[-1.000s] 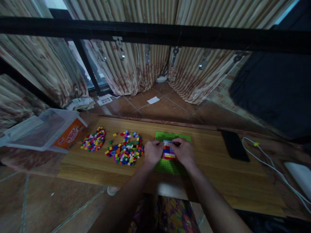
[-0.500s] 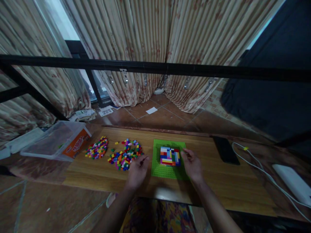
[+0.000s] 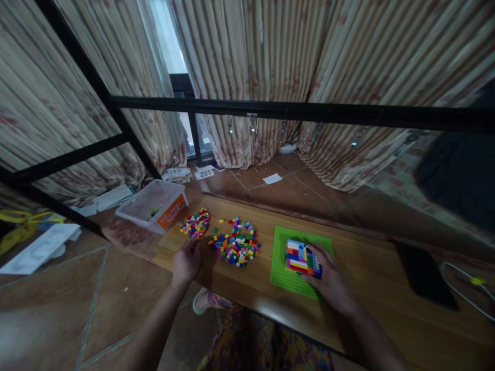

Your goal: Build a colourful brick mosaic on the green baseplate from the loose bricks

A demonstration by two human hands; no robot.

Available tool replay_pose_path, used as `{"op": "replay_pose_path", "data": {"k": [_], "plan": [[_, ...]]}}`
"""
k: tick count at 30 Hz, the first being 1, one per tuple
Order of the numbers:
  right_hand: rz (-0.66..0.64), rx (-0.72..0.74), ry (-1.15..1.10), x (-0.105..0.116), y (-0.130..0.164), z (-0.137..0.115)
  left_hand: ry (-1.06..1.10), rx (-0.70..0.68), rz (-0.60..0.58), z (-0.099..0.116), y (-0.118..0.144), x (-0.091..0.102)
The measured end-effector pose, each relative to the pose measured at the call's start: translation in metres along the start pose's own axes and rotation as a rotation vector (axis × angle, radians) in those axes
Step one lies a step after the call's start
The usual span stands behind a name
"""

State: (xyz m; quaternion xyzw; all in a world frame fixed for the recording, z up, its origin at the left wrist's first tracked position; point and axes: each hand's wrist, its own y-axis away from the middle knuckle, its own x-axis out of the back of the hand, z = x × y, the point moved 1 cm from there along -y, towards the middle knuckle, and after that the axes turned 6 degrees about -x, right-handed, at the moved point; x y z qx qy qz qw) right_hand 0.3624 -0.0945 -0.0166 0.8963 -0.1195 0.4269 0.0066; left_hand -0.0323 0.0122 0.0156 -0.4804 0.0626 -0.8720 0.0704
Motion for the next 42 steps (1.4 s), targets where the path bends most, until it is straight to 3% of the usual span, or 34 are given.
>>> {"op": "replay_pose_path", "data": {"k": [4, 9, 10, 16, 20, 25, 33, 42], "plan": [[0.025, 0.035, 0.099, 0.009, 0.001, -0.005, -0.115, -0.025, -0.006, -0.003, -0.009, -0.009], [0.267, 0.078, 0.091, 0.01, 0.003, -0.059, -0.236, 0.04, -0.075, -0.004, -0.02, -0.011], [0.278, 0.091, 0.041, 0.004, 0.004, -0.073, -0.256, 0.049, -0.094, -0.004, -0.021, -0.012], [0.039, 0.233, -0.087, -0.061, -0.003, -0.143, -0.308, -0.047, -0.194, -0.003, -0.022, -0.017], [-0.033, 0.223, -0.063, -0.097, -0.033, -0.173, -0.289, -0.052, -0.216, -0.002, -0.021, -0.017], [-0.093, 0.213, 0.136, -0.126, -0.074, -0.208, -0.28, -0.048, -0.193, -0.003, -0.022, -0.017], [-0.166, 0.185, 0.375, -0.147, -0.085, -0.222, -0.277, -0.059, -0.184, -0.005, -0.023, -0.019], [-0.151, 0.149, 0.397, -0.146, -0.084, -0.216, -0.282, -0.039, -0.203, -0.002, -0.023, -0.016]]}}
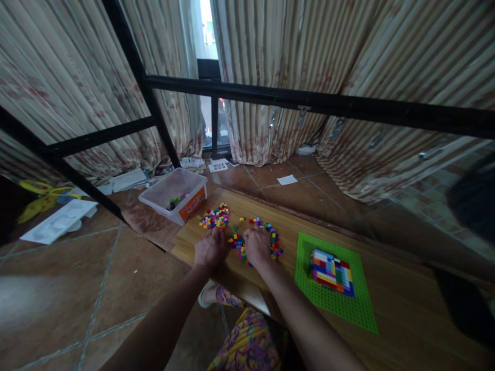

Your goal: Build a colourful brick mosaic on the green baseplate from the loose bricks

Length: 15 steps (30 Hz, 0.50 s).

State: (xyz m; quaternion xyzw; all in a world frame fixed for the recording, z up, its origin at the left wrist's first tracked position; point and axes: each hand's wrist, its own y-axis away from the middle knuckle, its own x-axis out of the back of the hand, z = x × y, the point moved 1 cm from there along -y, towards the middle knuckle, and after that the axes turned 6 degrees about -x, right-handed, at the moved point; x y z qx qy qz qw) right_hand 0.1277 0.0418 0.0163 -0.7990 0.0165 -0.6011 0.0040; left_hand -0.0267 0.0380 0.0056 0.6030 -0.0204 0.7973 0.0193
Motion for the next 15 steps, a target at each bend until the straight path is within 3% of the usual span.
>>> {"op": "replay_pose_path", "data": {"k": [15], "plan": [[0.028, 0.053, 0.012, 0.0067, 0.0065, -0.0101, -0.005, 0.015, 0.008, -0.0017, -0.0015, -0.0011]]}}
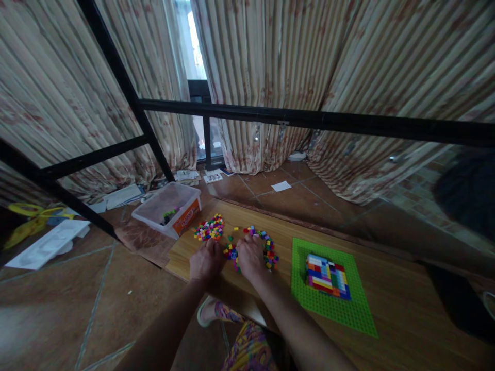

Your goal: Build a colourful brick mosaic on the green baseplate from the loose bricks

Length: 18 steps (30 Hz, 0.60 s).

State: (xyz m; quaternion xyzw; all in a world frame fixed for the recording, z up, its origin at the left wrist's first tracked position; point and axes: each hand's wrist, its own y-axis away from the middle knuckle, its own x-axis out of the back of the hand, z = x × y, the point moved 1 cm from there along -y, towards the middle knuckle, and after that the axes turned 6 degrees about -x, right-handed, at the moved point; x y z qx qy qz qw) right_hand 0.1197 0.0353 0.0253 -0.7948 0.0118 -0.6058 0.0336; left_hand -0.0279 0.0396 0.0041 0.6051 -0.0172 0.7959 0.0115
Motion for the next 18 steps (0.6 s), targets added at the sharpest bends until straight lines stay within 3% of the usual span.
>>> {"op": "replay_pose_path", "data": {"k": [3, 9, 14, 18], "plan": [[0.069, -0.008, -0.102, 0.007, 0.006, -0.003, -0.004, 0.006, -0.006, 0.002, 0.0, 0.002], [0.166, -0.121, -0.628, 0.024, 0.036, 0.011, -0.063, 0.002, -0.003, 0.001, -0.001, 0.004], [0.207, -0.364, -1.023, 0.035, 0.086, 0.059, -0.099, -0.016, 0.01, -0.001, -0.003, 0.003], [0.309, -0.531, -1.097, 0.043, 0.121, 0.119, -0.129, -0.02, 0.01, 0.0, -0.004, 0.004]]}}
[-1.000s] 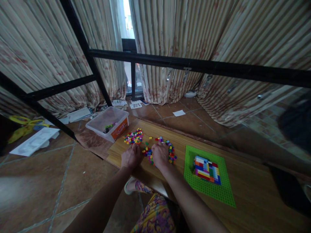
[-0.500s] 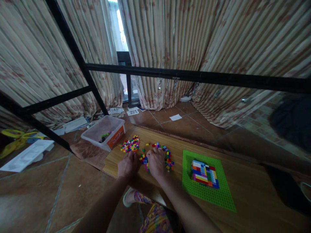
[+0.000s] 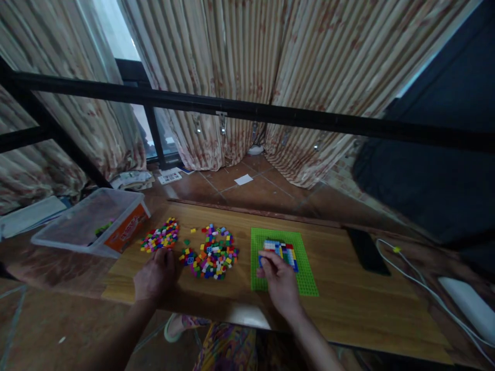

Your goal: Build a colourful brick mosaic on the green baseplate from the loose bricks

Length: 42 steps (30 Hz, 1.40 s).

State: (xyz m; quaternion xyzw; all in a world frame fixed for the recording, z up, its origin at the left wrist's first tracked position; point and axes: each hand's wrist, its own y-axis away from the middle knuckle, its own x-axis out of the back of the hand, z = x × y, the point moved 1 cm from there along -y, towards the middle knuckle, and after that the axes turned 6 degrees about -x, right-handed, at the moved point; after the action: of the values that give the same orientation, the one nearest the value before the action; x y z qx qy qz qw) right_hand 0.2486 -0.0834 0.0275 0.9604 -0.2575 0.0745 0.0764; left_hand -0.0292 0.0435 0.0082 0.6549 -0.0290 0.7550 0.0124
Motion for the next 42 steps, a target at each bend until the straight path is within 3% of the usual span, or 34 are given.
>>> {"op": "replay_pose_path", "data": {"k": [3, 6, 11, 18, 24, 30, 42], "plan": [[0.096, -0.009, -0.021, 0.041, -0.013, 0.013, -0.017, 0.006, 0.007, 0.001, -0.001, 0.001], [0.168, -0.028, -0.001, 0.064, -0.027, 0.02, -0.043, 0.023, 0.005, 0.001, -0.001, 0.0], [0.159, 0.008, 0.111, 0.073, -0.043, 0.023, -0.073, 0.034, 0.0, 0.001, -0.002, -0.001], [0.175, 0.069, 0.583, 0.085, -0.064, 0.013, -0.083, 0.054, -0.026, 0.006, -0.002, 0.004], [0.102, 0.127, 0.681, 0.083, -0.074, 0.0, -0.088, 0.048, -0.021, 0.005, -0.002, 0.002], [0.034, 0.059, 0.687, 0.069, -0.069, 0.002, -0.101, 0.045, -0.013, 0.002, -0.003, 0.0], [0.1, 0.017, 0.813, 0.056, -0.07, -0.001, -0.11, 0.056, -0.004, 0.005, -0.001, 0.0]]}}
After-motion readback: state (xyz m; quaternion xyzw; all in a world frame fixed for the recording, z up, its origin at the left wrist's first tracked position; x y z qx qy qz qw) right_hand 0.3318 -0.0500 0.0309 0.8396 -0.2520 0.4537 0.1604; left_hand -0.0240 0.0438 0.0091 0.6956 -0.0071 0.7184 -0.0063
